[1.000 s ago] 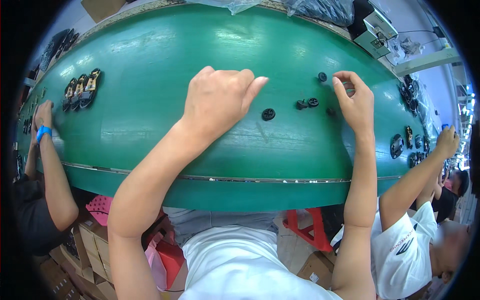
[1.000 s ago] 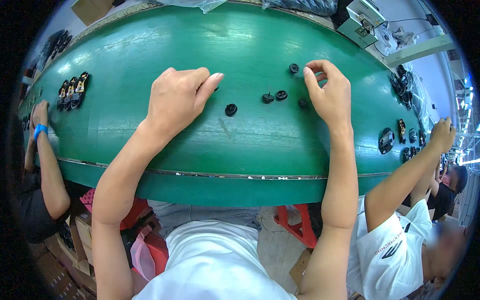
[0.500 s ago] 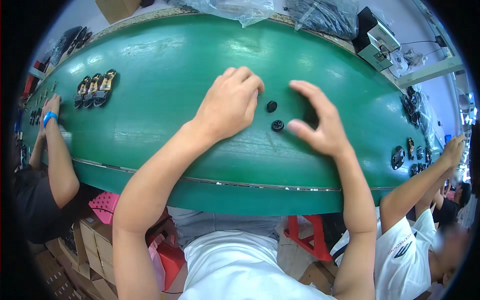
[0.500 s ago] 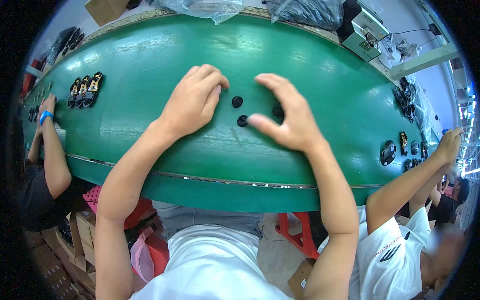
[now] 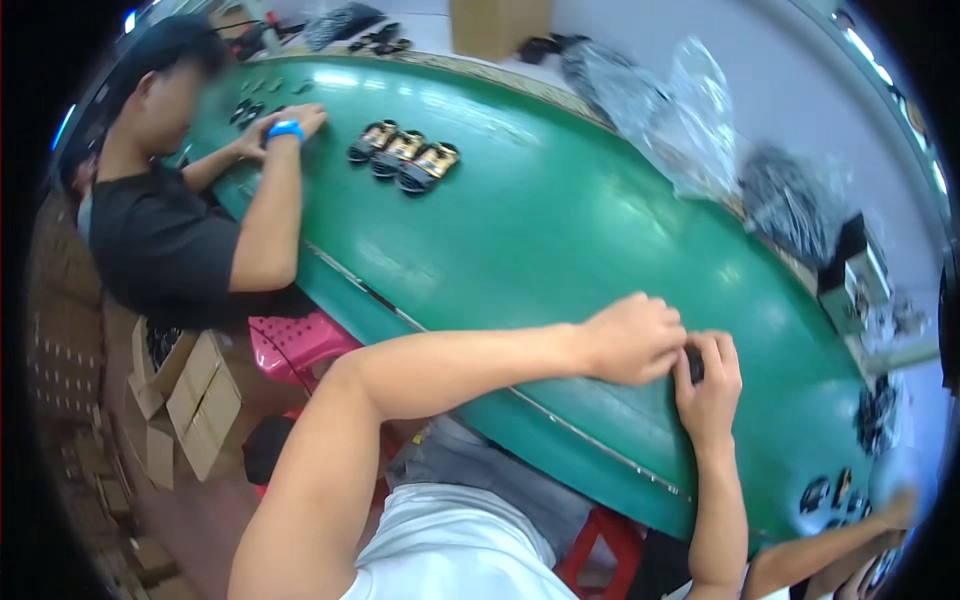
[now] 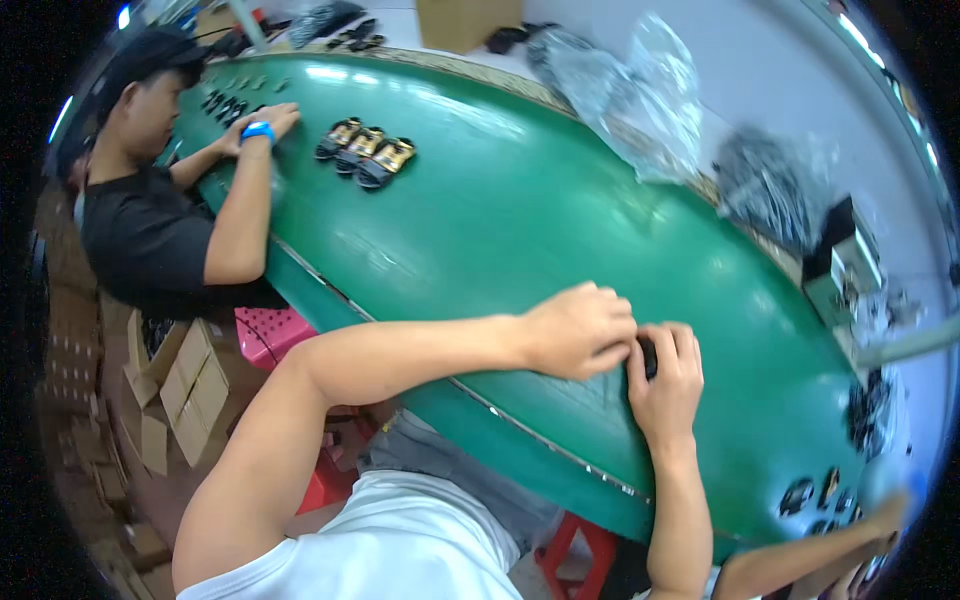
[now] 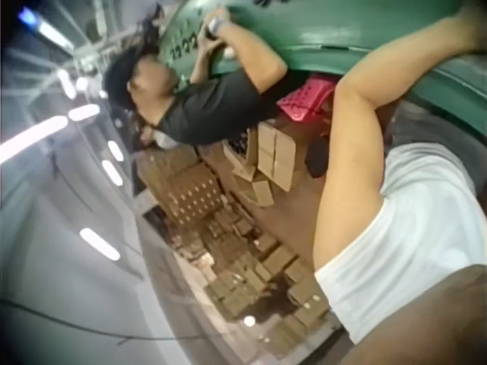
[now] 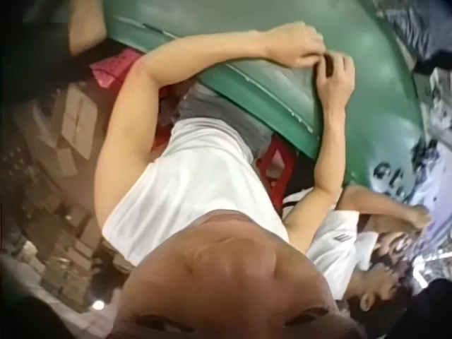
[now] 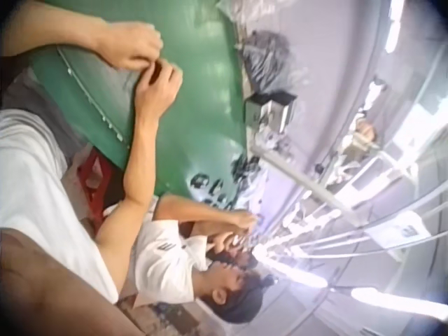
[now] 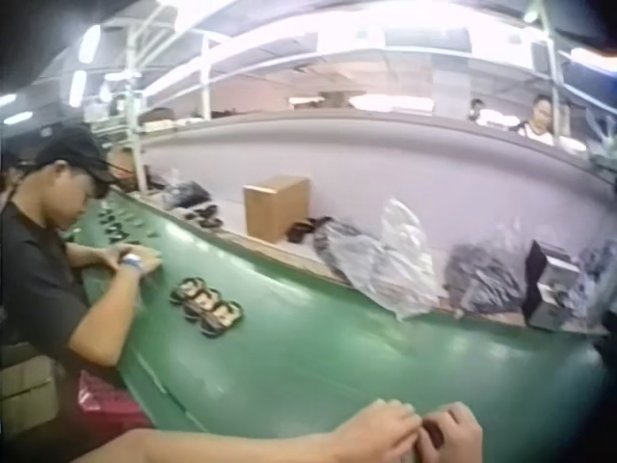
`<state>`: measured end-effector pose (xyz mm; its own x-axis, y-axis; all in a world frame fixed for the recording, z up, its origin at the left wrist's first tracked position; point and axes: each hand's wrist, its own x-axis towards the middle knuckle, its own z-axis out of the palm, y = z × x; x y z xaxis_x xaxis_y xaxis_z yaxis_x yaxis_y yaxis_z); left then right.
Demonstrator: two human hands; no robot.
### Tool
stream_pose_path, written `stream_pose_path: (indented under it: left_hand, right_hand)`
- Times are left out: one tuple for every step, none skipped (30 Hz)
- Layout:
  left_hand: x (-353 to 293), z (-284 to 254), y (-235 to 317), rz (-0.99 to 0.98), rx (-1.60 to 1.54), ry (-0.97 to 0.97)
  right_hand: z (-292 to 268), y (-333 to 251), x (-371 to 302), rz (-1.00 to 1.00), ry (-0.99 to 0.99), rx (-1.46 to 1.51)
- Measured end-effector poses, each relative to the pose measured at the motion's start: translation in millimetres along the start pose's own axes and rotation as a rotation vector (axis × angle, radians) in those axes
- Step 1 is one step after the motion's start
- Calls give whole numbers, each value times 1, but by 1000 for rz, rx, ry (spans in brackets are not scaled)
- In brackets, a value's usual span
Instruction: Assembling small plastic components into electronic device housings on a production line
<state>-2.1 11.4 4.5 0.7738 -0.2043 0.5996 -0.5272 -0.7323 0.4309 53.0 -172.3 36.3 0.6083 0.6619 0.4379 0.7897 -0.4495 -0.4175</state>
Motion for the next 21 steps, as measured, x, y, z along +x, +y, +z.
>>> stream_pose_path:
  left_hand:
    - [-2, -1, 1, -6, -6, 8]
    - [-4, -1, 1, -8, 4, 8]
    - [-4, 0, 3, -8, 7, 10]
    - [-3, 2, 5, -10, -3, 14]
    - [-2, 4, 5, -13, -14, 17]
    - [0, 4, 9, 3, -29, 47]
    - [1, 5, 9, -18, -11, 61]
    - [2, 5, 10, -17, -27, 46]
    - [3, 6, 11, -10, -49, 30]
    - [3, 6, 11, -26, -53, 45]
    - [2, 6, 11, -33, -48, 55]
    - [1, 6, 11, -51, -62, 76]
    - [1, 6, 10, -66, -78, 98]
    - [1, 5, 8, -65, -76, 109]
    - [0, 3, 7, -65, -75, 106]
    - [0, 1, 7, -64, -74, 102]
    - [0, 2, 8, -61, -76, 112]
    - [-1, 1, 8, -58, -83, 121]
    - [-2, 0, 8, -56, -89, 131]
    - [-2, -2, 7, -55, -84, 142]
    - [3, -4, 7, -48, -82, 95]
  right_hand:
    - [1, 0, 1, -13, 3, -18]
    - [3, -2, 0, -56, 0, 1]
    - [1, -1, -1, -15, -11, 2]
    - [-1, -1, -2, 28, -28, 5]
    - [-2, -1, 0, -7, -40, 20]
    - [-6, 0, -1, 7, -28, 7]
    - [-6, -1, -1, 22, -17, -2]
    - [-5, -3, 1, 19, -4, -8]
    - [-3, -4, 4, 3, -14, -3]
    - [0, -6, 5, -9, 1, -14]
    - [3, -7, 6, -19, 19, -27]
    - [4, -5, 8, -32, 14, -29]
    - [5, -3, 10, -36, 24, -13]
    - [5, -1, 11, -40, 35, 2]
    - [4, -1, 12, -46, 33, -7]
    - [2, -2, 14, 13, 22, 72]
    - [2, -1, 14, 72, 11, 151]
    - [6, 2, 15, 172, 26, 309]
    - [-1, 5, 15, 162, 24, 303]
    - [-11, 8, 15, 445, -11, 658]
    - [-20, 7, 16, 733, -46, 1007]
